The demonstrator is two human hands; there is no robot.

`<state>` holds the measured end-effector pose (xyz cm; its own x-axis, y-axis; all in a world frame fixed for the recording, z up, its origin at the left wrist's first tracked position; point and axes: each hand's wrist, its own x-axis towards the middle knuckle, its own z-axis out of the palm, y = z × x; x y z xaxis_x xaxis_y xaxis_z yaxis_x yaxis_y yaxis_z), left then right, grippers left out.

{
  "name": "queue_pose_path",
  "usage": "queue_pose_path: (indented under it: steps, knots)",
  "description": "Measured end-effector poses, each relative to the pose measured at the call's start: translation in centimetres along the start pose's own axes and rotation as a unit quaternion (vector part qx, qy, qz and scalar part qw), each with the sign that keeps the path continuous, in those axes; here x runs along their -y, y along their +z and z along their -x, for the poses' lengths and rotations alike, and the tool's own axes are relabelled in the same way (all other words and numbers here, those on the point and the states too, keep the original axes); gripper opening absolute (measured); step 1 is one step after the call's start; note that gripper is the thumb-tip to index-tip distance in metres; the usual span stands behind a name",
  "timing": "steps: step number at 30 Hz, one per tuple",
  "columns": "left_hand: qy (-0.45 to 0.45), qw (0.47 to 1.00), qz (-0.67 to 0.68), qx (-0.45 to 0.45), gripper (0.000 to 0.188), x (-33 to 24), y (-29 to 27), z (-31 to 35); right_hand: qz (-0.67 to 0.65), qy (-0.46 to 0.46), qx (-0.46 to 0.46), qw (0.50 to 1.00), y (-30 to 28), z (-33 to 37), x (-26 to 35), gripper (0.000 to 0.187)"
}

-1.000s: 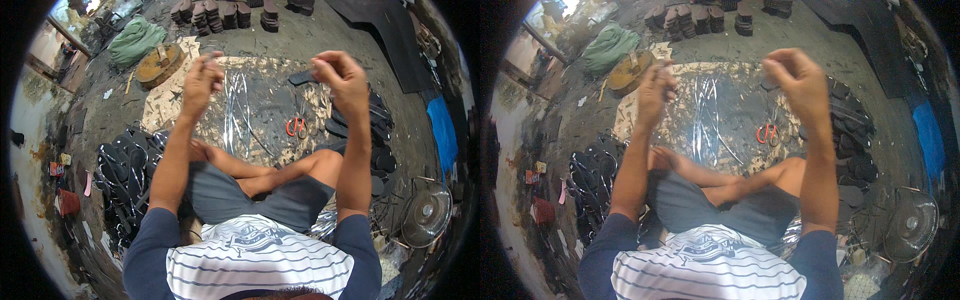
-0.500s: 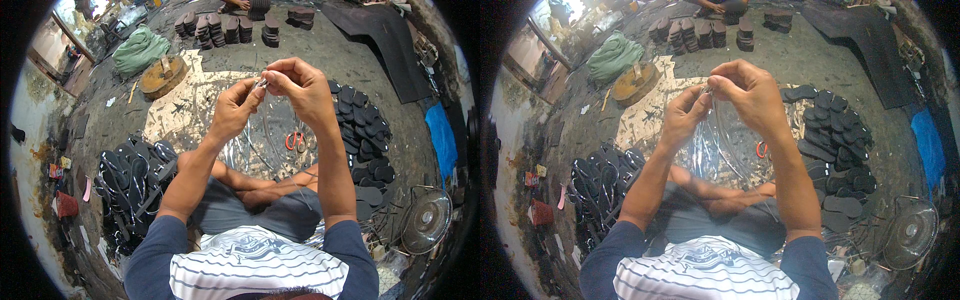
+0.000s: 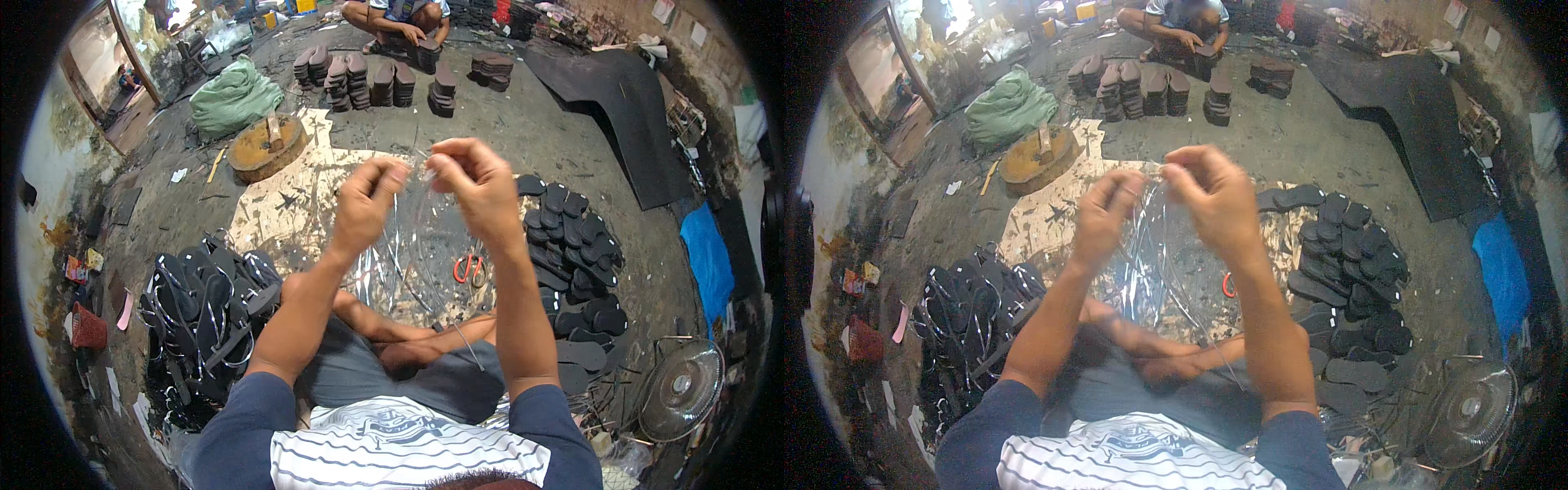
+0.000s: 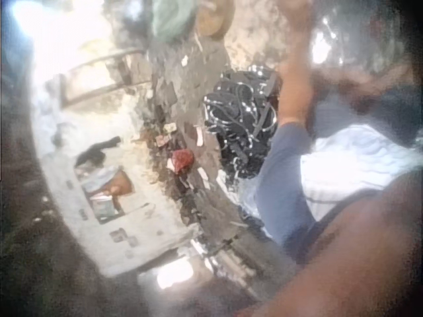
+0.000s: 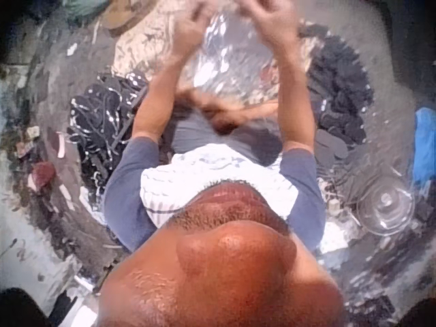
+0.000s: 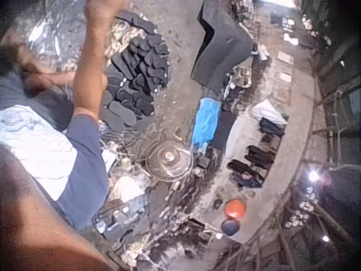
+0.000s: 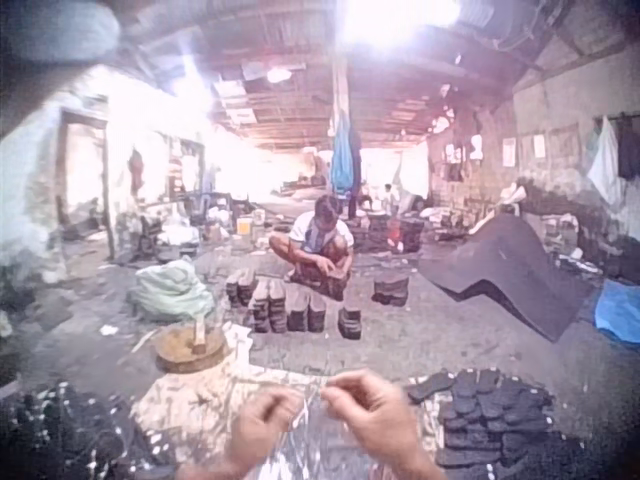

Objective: The person sits on the floor and assembles flip-flops by inserting metal rods into the sole holes and attaching straps. They use scissors to cut the rods and repeatedly handle soles and straps, placing finished units aside.

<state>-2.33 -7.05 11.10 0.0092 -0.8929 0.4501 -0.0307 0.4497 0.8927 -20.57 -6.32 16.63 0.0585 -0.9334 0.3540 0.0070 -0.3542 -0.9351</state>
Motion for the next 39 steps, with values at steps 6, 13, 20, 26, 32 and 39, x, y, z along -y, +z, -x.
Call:
queue_pose_path:
  steps: [6, 13, 20, 26, 32, 39]
  knots:
    - [0.12, 0.989, -0.078, 0.032, 0.027, -0.6, 0.0, 0.1, 0.088, -0.053, 0.0, 0.995, 1.7, 0.3, 0.7, 0.019]
    - [0.016, 0.995, 0.046, -0.092, 0.031, 0.6, -6.1, -1.6, 0.101, -0.048, -0.072, 0.991, -2.5, -0.6, 1.1, 0.016]
    - [0.158, 0.976, -0.142, 0.047, 0.036, -2.4, -1.1, -0.4, 0.126, -0.065, 0.053, 0.988, 2.4, 0.0, 1.7, 0.019]
    - [0.176, 0.971, -0.134, 0.092, 0.037, -2.3, -0.9, -0.4, 0.108, -0.048, 0.076, 0.99, 1.8, 0.3, 1.6, 0.022]
    - [-0.042, 0.961, 0.162, 0.222, 0.052, 0.0, 0.4, 0.2, 0.052, -0.044, 0.102, 0.992, 1.0, -0.5, 1.4, 0.024]
    - [-0.049, 0.957, 0.109, 0.265, 0.048, -2.1, -0.2, 0.1, 0.104, -0.093, 0.233, 0.962, -1.4, -1.7, 3.1, 0.032]
